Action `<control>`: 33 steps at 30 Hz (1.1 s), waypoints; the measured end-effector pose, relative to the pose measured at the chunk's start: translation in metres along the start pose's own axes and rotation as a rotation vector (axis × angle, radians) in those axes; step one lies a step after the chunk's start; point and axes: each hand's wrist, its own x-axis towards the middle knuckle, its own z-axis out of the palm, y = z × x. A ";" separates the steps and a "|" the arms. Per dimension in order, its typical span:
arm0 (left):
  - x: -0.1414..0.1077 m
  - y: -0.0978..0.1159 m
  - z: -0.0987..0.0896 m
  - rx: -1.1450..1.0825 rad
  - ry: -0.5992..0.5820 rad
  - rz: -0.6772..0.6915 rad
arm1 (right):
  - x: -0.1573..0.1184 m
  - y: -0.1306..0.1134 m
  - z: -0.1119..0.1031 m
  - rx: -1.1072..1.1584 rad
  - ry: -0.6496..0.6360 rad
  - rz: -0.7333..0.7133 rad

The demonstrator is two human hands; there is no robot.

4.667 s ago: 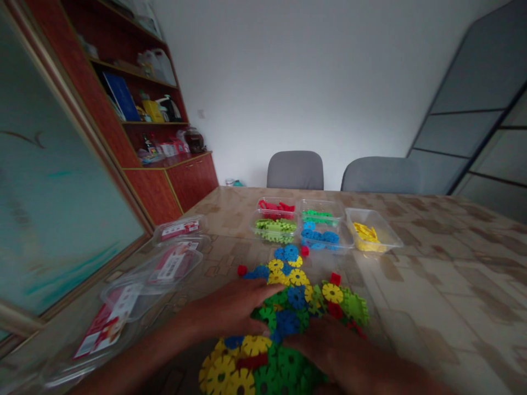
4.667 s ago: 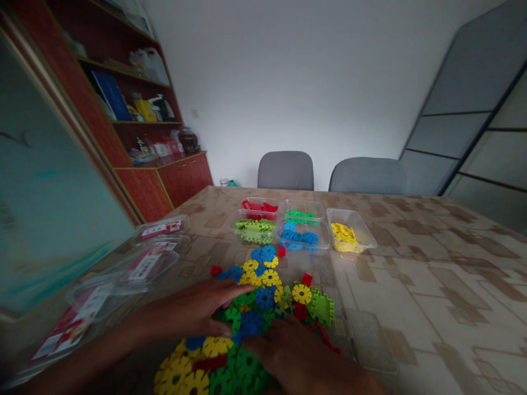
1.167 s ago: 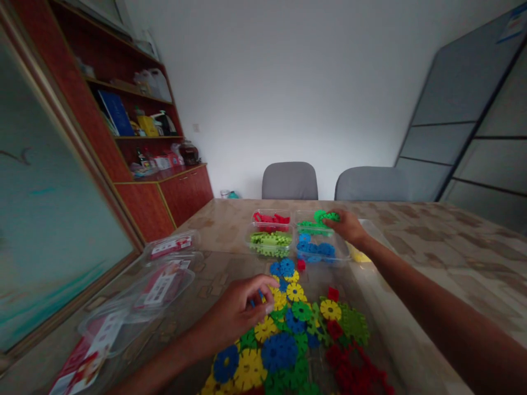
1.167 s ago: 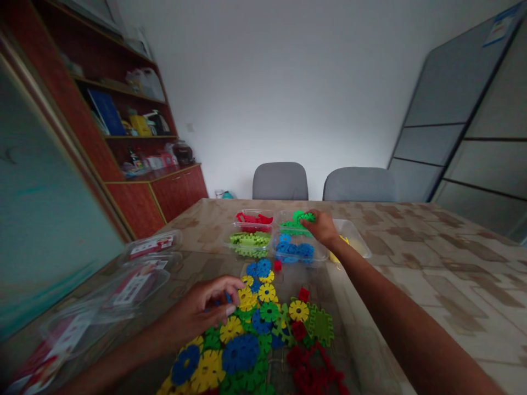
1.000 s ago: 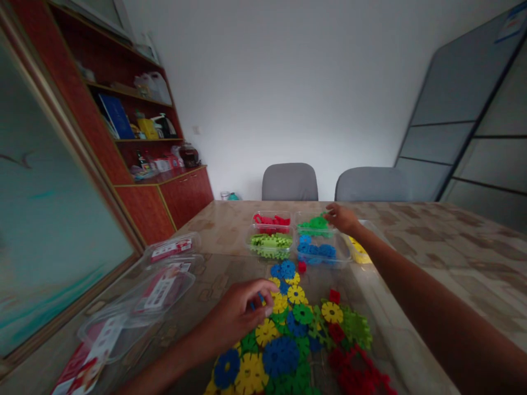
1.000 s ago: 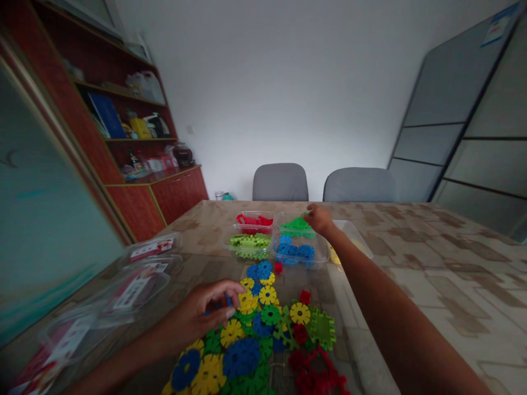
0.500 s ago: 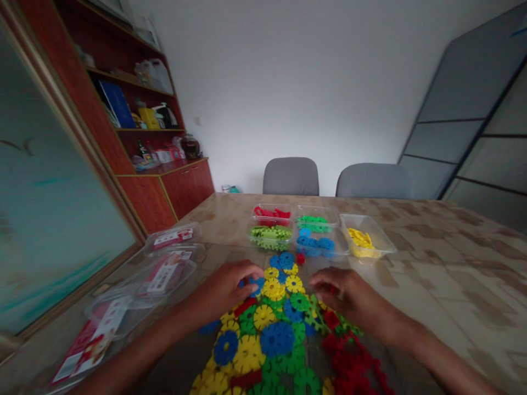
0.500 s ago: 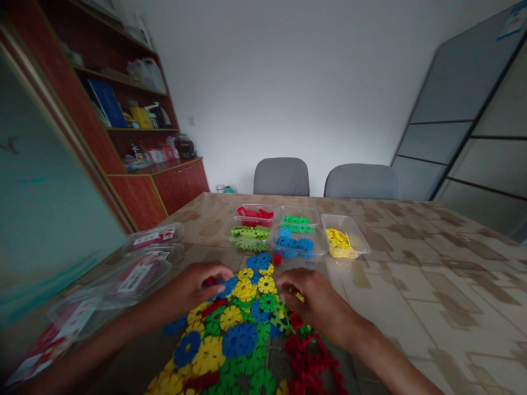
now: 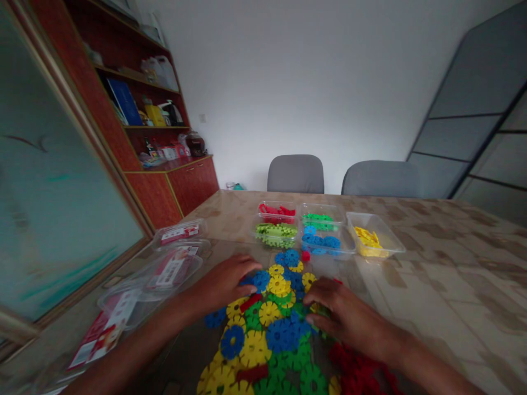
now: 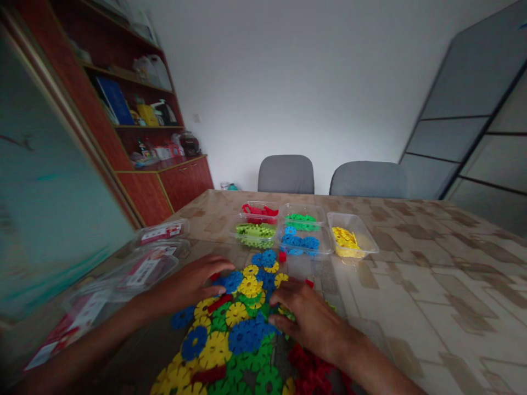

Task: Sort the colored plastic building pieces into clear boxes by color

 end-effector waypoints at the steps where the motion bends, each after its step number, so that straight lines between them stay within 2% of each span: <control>1: 0.001 0.001 0.002 0.007 -0.013 0.011 | 0.000 0.000 0.000 0.015 0.015 0.002; 5: 0.002 0.003 0.005 -0.023 -0.050 -0.038 | 0.003 -0.003 -0.003 0.025 0.045 0.018; 8: 0.001 0.002 0.001 -0.143 -0.074 -0.051 | 0.010 -0.009 -0.005 0.038 0.070 -0.001; 10: 0.001 -0.001 -0.001 -0.186 -0.011 -0.040 | 0.017 -0.010 -0.006 0.026 0.083 -0.022; 13: 0.000 -0.003 -0.002 -0.120 0.062 -0.036 | 0.032 -0.007 -0.004 -0.022 0.057 -0.049; 17: -0.001 0.003 0.004 -0.078 -0.049 0.009 | 0.052 -0.004 0.006 -0.087 -0.039 -0.052; 20: -0.001 0.010 0.008 -0.097 -0.081 0.043 | 0.058 -0.005 0.013 -0.112 -0.085 -0.033; 26: 0.000 0.017 0.012 -0.124 -0.141 0.054 | 0.051 -0.003 0.011 -0.047 -0.016 -0.045; 29: -0.001 0.018 0.006 -0.165 -0.158 0.065 | 0.049 0.002 0.004 0.096 -0.011 -0.028; 33: -0.006 0.019 -0.012 -0.176 -0.232 0.044 | 0.048 0.009 -0.008 0.209 -0.034 0.020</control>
